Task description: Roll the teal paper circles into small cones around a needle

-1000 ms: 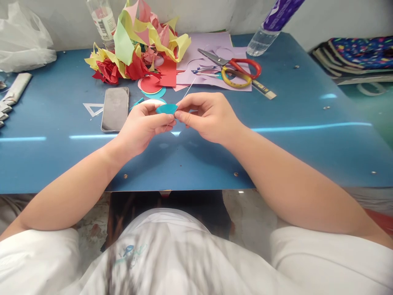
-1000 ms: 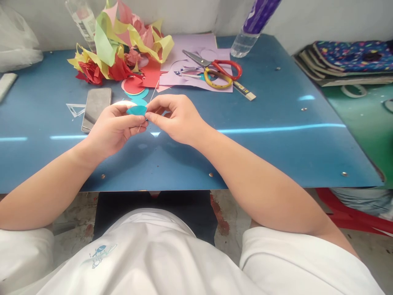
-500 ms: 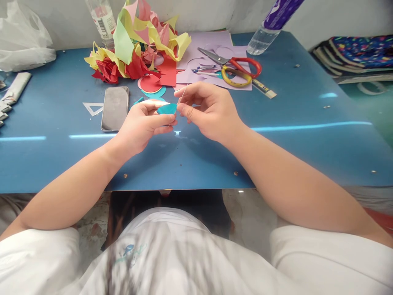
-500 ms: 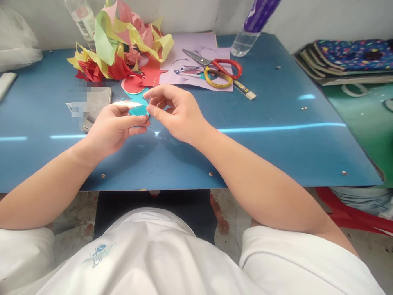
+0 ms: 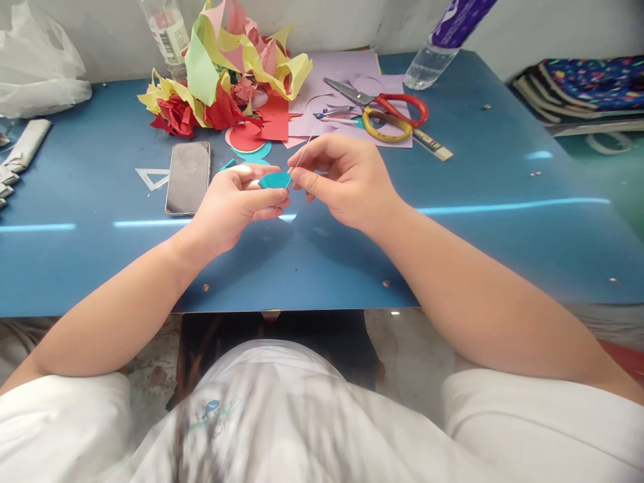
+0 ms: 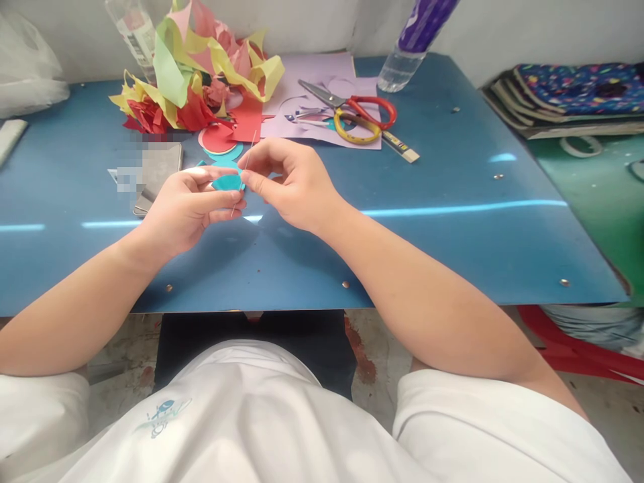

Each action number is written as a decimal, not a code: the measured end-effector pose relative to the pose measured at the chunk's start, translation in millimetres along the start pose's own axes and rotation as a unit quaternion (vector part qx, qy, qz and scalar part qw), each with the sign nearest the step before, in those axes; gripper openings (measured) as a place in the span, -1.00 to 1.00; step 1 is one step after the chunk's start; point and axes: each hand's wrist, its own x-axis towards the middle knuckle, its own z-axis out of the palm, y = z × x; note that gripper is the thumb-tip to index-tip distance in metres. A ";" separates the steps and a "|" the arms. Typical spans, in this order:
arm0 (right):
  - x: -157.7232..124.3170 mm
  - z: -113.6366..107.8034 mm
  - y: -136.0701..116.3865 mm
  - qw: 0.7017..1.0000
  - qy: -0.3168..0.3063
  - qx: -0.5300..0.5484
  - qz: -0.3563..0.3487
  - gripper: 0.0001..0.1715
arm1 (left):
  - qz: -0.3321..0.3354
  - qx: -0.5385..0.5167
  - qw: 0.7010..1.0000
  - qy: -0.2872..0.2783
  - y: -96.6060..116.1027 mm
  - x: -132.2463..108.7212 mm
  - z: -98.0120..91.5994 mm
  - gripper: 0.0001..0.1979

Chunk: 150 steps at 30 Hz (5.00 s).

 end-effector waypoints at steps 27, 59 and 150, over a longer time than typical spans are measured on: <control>-0.3 2.1 -5.0 0.994 0.014 0.096 0.055 -0.58 | 0.007 0.023 1.000 -0.004 5.3 -3.3 1.7 -0.78; -1.8 6.1 -9.2 0.992 0.031 0.109 0.053 -0.64 | 0.047 0.075 0.996 -0.015 9.3 -7.2 6.7 -0.68; 1.8 -2.2 -21.1 0.990 -0.059 0.111 0.066 -0.72 | 0.072 0.058 0.993 -0.072 7.6 -7.4 5.3 -0.86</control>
